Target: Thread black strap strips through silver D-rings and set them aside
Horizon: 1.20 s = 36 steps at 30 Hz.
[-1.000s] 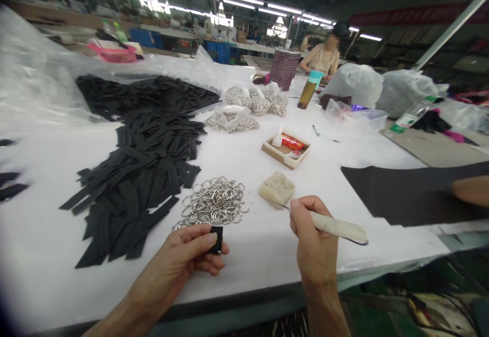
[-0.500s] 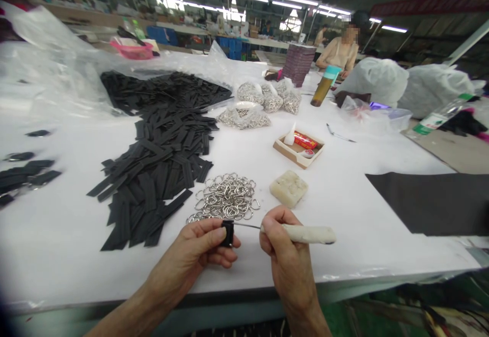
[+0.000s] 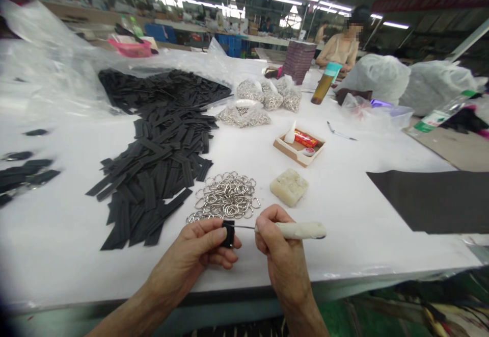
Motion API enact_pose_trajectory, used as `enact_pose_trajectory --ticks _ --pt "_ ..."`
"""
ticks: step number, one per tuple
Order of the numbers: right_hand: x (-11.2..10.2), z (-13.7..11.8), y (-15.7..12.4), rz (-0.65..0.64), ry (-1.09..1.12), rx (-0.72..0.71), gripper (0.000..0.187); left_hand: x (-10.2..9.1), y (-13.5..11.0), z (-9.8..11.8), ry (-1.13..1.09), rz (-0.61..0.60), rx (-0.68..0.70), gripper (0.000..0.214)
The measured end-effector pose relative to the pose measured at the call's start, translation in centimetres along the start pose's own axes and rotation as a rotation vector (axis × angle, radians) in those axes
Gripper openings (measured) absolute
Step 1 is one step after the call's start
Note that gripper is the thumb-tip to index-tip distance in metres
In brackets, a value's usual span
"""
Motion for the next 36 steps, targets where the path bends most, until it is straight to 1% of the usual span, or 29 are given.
enact_pose_trajectory --ticks 10,14,17,19,21,23,26,28,30,32,34,36 --pt "0.3 0.0 0.1 -0.060 -0.010 -0.004 0.031 -0.2 -0.1 -0.1 0.015 0.015 -0.008 0.018" --pt "-0.5 -0.1 -0.1 -0.079 -0.151 -0.044 0.031 0.0 -0.1 -0.1 0.029 0.012 -0.001 0.018" --pt "-1.2 -0.2 -0.4 -0.046 -0.266 -0.072 0.030 0.2 -0.2 -0.3 0.028 0.011 -0.003 0.017" --pt "-1.4 -0.4 -0.5 -0.027 -0.303 -0.077 0.030 0.3 -0.2 -0.4 0.023 0.007 -0.008 0.017" --pt "-1.4 -0.8 -0.4 -0.025 -0.277 -0.066 0.030 0.4 -0.3 -0.5 0.019 -0.005 -0.014 0.018" --pt "-1.8 -1.7 0.0 0.001 -0.167 -0.059 0.030 0.3 -0.4 -0.4 0.017 -0.002 -0.016 0.018" --pt "-3.5 -3.4 0.7 0.115 0.019 -0.081 0.027 -0.2 -0.6 -0.1 0.012 0.041 -0.010 0.018" --pt "-4.6 -4.3 0.8 0.177 0.057 -0.105 0.026 -0.5 -0.8 0.1 0.009 0.059 -0.006 0.018" --pt "-5.1 -4.6 0.7 0.198 0.054 -0.120 0.023 -0.6 -0.9 0.2 0.011 0.059 -0.001 0.018" --pt "-4.7 -4.3 0.5 0.185 0.034 -0.128 0.018 -0.6 -1.0 0.2 0.018 0.059 0.004 0.018" --pt "-3.9 -3.6 0.2 0.160 0.000 -0.131 0.012 -0.6 -1.0 0.1 0.026 0.062 0.010 0.018" --pt "-3.0 -2.8 -0.1 0.142 -0.046 -0.121 0.011 -0.6 -0.9 0.1 0.036 0.064 0.017 0.017"
Point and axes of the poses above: each hand's wrist, its own y-axis towards the middle knuckle, its own x-axis out of the palm, z = x × y, the point moved 6 cm from there along y, towards the middle knuckle, and after that the axes turned 13 degrees about -y, right-handed, at the moved point
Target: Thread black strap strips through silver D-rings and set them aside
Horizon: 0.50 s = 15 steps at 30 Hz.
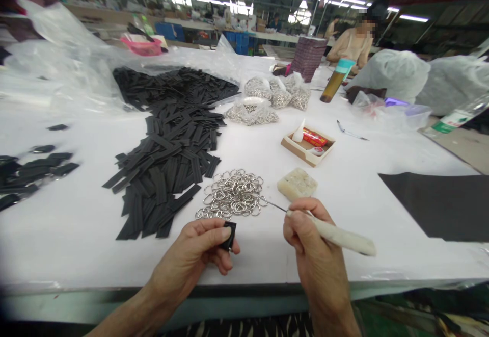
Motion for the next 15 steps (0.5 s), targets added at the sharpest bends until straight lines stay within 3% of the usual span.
enact_pose_trajectory --ticks 7,15 --pt "2.3 1.2 -2.0 -0.034 -0.338 0.027 0.021 -0.1 -0.2 0.7 0.105 0.019 0.110 0.019" --pt "4.7 1.0 -2.7 -0.100 -0.598 -0.138 0.011 0.0 -0.5 0.9 0.195 0.030 0.145 0.016"
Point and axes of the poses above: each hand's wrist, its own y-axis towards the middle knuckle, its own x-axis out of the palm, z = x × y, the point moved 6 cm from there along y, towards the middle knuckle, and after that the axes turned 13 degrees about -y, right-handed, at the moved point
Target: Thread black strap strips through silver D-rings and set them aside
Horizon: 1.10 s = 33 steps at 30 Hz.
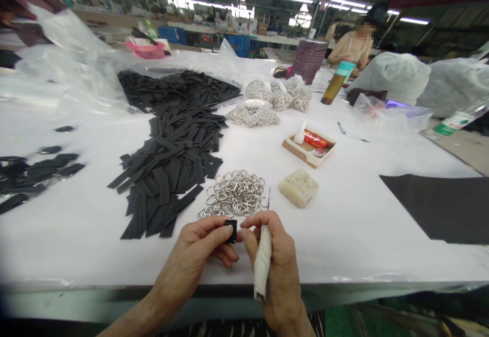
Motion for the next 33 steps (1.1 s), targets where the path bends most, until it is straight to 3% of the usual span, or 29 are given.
enact_pose_trajectory --ticks 16,23,29,33 --pt "0.8 -0.4 -0.3 -0.008 -0.001 -0.022 0.011 -0.1 -0.2 0.3 0.126 0.050 0.042 0.016" --pt "0.9 -0.2 -0.2 -0.028 0.006 -0.010 0.011 -0.1 -0.1 0.4 0.180 0.016 0.079 0.018" --pt "0.9 -0.1 -0.2 -0.033 0.012 -0.021 0.013 -0.2 -0.3 0.1 0.175 0.019 0.025 0.018" --pt "1.2 0.1 -0.3 -0.061 0.024 -0.019 0.014 -0.9 -0.9 1.2 0.182 0.041 0.023 0.017"
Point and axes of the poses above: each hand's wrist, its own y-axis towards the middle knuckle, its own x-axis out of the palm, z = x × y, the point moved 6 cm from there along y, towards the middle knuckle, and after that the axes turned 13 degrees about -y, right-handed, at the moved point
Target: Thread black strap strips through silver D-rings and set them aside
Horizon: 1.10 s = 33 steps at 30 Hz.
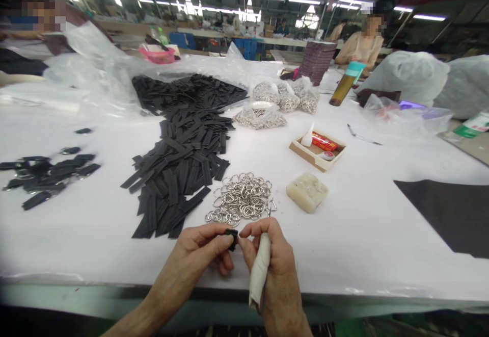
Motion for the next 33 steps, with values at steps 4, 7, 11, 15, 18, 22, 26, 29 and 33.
enact_pose_trajectory --ticks 4,7,11,15,18,22,26,29,33 --pt "-0.1 0.6 0.0 -0.006 0.008 0.027 0.015 -3.1 -0.7 2.4 0.087 0.101 0.105 0.017" --pt "-0.3 1.2 -0.1 0.002 0.040 0.053 0.018 -7.5 -1.3 4.7 0.125 0.320 0.204 0.015" --pt "-0.3 1.4 0.0 -0.014 0.039 0.074 0.019 -14.4 -2.3 8.6 0.234 0.656 0.361 0.019" --pt "-0.2 1.2 0.1 -0.010 -0.018 0.067 0.019 -19.8 -3.9 12.5 0.388 1.005 0.484 0.034" --pt "0.2 1.2 0.2 0.000 -0.058 0.070 0.021 -20.5 -4.9 13.7 0.549 1.172 0.487 0.055" --pt "0.9 1.5 0.2 -0.044 -0.067 0.075 0.021 -16.7 -4.1 12.0 0.736 0.980 0.494 0.032" --pt "1.2 1.7 0.2 -0.065 -0.101 0.037 0.021 -10.6 -2.5 9.0 0.824 0.493 0.677 0.014" --pt "1.3 2.0 0.3 -0.061 -0.132 0.002 0.020 -8.4 -1.8 7.4 1.022 0.341 0.763 0.017" --pt "1.4 2.2 0.4 -0.064 -0.144 -0.010 0.019 -6.7 -1.0 6.1 1.333 0.211 0.834 0.023"
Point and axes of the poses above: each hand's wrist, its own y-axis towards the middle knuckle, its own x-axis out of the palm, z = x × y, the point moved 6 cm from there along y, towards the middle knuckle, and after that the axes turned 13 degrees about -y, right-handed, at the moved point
